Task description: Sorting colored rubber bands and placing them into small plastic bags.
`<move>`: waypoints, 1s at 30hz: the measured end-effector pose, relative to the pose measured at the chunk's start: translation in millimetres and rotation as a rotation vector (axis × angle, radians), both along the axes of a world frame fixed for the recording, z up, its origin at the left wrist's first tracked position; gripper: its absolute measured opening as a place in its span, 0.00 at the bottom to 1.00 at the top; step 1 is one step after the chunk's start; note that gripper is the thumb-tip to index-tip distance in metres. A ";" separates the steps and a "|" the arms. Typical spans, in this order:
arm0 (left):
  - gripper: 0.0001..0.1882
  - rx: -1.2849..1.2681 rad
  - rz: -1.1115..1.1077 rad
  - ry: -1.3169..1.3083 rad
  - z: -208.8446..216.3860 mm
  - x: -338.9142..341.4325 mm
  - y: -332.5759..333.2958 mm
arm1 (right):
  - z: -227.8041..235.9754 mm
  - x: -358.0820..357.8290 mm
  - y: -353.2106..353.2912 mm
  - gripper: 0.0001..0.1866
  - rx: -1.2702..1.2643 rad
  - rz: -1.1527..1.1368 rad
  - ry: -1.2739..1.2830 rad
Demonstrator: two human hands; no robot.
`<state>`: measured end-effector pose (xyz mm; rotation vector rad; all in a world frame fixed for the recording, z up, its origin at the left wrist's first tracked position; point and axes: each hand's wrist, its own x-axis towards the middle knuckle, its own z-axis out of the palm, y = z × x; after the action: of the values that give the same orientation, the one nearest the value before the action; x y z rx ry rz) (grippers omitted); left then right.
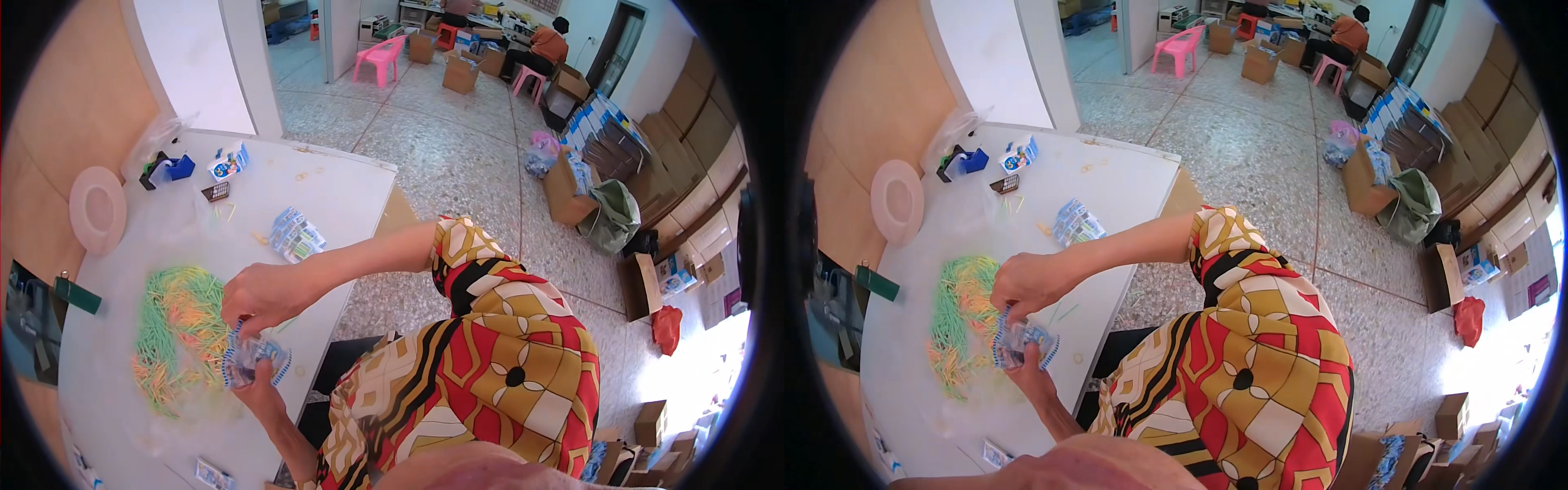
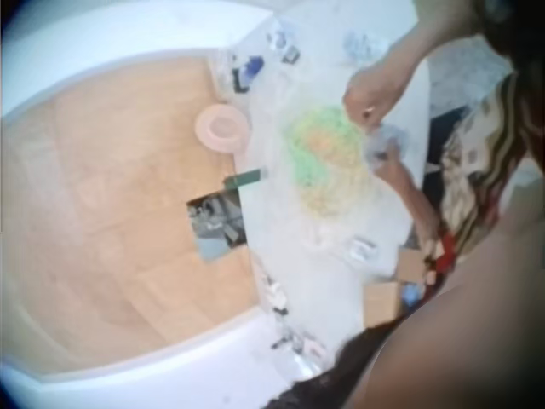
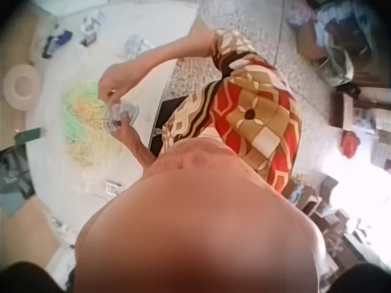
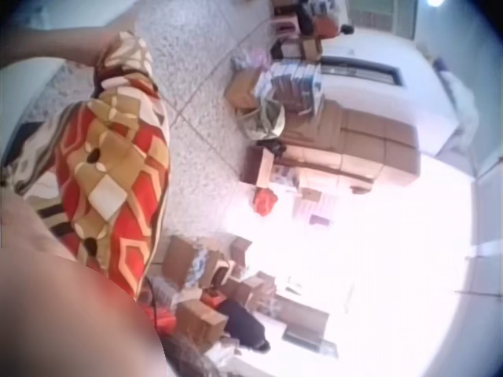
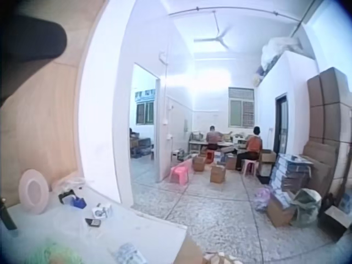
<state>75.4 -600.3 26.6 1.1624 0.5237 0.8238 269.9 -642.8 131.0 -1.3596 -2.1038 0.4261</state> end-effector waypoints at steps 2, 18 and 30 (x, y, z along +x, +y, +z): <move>0.24 -0.017 0.051 -0.059 5.8 -0.5 -2.3 | -0.4 -2.7 2.6 0.09 0.065 -0.019 -0.039; 0.18 0.028 0.095 -0.044 19.3 -3.6 -10.9 | -3.4 -14.2 3.3 0.08 0.048 0.108 0.045; 0.22 -0.141 0.213 -0.121 11.3 -2.5 -9.5 | -28.4 -16.6 4.3 0.15 0.142 0.015 0.270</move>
<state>72.9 -609.8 37.9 0.9311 0.6026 1.0168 253.3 -638.6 102.5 -1.1379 -1.8862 0.4320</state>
